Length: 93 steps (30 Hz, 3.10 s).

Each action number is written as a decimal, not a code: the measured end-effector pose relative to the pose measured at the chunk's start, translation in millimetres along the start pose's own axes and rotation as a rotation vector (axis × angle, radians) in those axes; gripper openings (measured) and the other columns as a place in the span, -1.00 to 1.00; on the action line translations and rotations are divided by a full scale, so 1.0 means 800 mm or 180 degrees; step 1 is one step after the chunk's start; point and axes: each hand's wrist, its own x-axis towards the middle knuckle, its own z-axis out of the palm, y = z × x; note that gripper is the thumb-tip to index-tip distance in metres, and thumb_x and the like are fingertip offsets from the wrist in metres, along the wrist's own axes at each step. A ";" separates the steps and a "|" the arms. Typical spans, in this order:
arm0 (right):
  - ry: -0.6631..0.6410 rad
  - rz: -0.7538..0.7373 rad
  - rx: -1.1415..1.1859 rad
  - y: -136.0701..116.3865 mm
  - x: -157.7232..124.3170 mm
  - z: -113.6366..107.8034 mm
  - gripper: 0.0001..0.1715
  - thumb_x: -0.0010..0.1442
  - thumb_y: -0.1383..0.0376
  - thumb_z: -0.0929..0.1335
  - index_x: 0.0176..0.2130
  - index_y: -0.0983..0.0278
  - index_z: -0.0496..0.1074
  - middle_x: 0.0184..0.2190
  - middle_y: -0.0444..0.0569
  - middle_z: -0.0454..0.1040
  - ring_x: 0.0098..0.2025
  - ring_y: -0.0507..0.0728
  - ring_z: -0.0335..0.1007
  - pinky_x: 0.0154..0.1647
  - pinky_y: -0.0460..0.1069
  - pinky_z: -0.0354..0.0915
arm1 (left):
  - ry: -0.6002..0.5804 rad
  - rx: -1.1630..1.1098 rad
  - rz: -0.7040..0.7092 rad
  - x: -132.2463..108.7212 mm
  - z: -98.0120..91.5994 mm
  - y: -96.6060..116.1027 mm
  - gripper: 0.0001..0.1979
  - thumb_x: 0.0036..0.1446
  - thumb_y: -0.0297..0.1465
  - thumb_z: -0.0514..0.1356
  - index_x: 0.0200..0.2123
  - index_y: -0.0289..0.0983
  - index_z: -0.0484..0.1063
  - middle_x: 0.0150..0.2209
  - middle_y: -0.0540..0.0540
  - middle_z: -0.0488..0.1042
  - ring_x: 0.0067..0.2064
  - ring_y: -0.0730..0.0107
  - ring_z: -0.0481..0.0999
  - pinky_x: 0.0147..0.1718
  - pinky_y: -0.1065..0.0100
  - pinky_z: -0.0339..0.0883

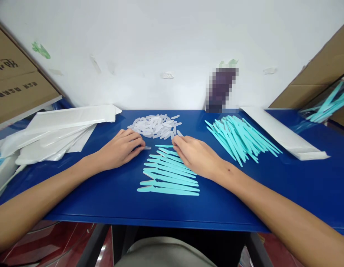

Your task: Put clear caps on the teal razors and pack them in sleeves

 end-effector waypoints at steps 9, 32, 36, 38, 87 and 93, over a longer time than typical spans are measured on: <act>0.0294 -0.0358 -0.1208 -0.021 0.010 0.009 -0.79 0.42 0.43 0.22 -0.22 0.32 0.41 -0.33 0.00 0.45 -0.39 0.12 0.26 -0.38 0.03 0.13 | 0.0272 -0.0150 -0.0077 0.009 -0.002 0.007 -0.80 0.45 -0.38 0.07 -0.19 -0.29 0.47 -0.26 -0.10 0.56 -0.21 0.23 0.39 -0.22 0.19 0.07; 0.1122 -0.0351 0.0009 -0.014 0.001 -0.010 -0.77 0.47 0.35 0.19 -0.05 0.29 0.41 -0.27 0.02 0.45 -0.29 0.13 0.38 -0.28 0.02 0.27 | 0.1710 -0.2132 -0.0967 0.059 0.002 0.045 -0.72 0.32 -0.15 0.29 -0.27 -0.24 0.65 -0.37 -0.04 0.64 -0.43 0.43 0.40 -0.40 0.34 0.32; 0.1046 -0.0277 0.0176 0.001 0.000 -0.009 -0.73 0.46 0.34 0.21 0.02 0.28 0.44 -0.18 0.05 0.46 -0.26 0.12 0.40 -0.22 0.02 0.32 | 0.1380 -0.2116 -0.0515 0.078 0.009 0.034 -0.77 0.33 -0.22 0.29 -0.25 -0.24 0.65 -0.37 -0.04 0.63 -0.41 0.43 0.45 -0.38 0.36 0.34; 0.0965 -0.0180 0.0256 0.006 0.004 -0.006 -0.72 0.45 0.33 0.21 0.00 0.29 0.48 -0.20 0.04 0.45 -0.27 0.13 0.40 -0.22 0.03 0.32 | 0.1357 -0.1947 -0.0457 0.083 0.016 0.028 -0.78 0.34 -0.24 0.27 -0.26 -0.24 0.64 -0.36 -0.05 0.64 -0.35 0.38 0.49 -0.32 0.34 0.36; 0.0915 0.0155 0.0326 0.026 -0.009 -0.024 -0.85 0.46 0.24 0.22 -0.09 0.20 0.34 -0.31 -0.07 0.49 -0.37 0.10 0.38 -0.30 0.00 0.23 | 0.1698 -0.0927 0.0297 0.080 0.030 -0.019 -0.73 0.50 -0.35 -0.01 -0.19 -0.24 0.47 -0.32 -0.07 0.60 -0.24 0.33 0.51 -0.14 0.25 0.30; 0.0970 0.0101 0.0188 0.024 -0.007 -0.017 -0.83 0.44 0.27 0.24 -0.07 0.23 0.40 -0.28 -0.07 0.52 -0.38 0.08 0.37 -0.33 0.00 0.23 | 0.2282 -0.0732 0.0572 0.079 0.047 -0.021 -0.84 0.36 -0.28 0.26 -0.23 -0.23 0.43 -0.44 0.03 0.52 -0.42 0.44 0.45 -0.32 0.38 0.32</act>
